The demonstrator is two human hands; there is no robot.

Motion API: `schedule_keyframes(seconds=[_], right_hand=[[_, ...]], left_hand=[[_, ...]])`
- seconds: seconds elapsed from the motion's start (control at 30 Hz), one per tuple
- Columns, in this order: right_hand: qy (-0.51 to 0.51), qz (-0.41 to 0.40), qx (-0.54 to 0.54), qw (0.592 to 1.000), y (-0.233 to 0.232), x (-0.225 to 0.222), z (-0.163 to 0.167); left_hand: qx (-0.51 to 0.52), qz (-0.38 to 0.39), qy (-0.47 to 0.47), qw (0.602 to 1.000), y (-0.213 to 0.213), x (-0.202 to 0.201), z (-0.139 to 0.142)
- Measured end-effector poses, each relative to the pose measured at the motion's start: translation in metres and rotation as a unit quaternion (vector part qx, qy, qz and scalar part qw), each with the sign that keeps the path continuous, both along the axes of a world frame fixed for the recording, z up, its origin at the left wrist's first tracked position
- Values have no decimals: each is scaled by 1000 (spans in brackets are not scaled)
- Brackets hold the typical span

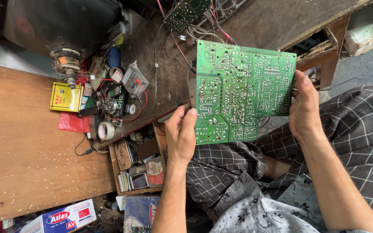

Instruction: The person sits on the floor and works on a green circuit board. They use a soldering iron to heat solder joints and a desoldering pump to remove solder, then flip the board to inspect the other side.

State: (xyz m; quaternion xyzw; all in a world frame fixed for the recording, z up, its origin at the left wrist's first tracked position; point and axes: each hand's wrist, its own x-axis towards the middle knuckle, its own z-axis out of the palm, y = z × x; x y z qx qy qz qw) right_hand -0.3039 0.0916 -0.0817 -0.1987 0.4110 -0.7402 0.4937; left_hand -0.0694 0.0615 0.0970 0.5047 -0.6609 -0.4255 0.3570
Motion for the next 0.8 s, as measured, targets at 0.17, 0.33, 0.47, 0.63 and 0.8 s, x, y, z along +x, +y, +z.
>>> schedule_keyframes(seconds=[0.17, 0.33, 0.47, 0.63, 0.8], right_hand=[[-4, -2, -8, 1000, 0, 1, -3], [-10, -2, -19, 1000, 0, 1, -2], [-14, 2, -17, 1000, 1, 0, -1], [-22, 8, -17, 1000, 1, 1, -3], [-12, 7, -2, 1000, -1, 1, -4]], left_hand=[[-3, 2, -21, 1000, -3, 0, 4], [-7, 0, -25, 1000, -2, -3, 7], [-14, -4, -27, 1000, -1, -5, 8], [-12, 0, -27, 1000, -1, -5, 8], [2, 16, -51, 999, -1, -6, 9]])
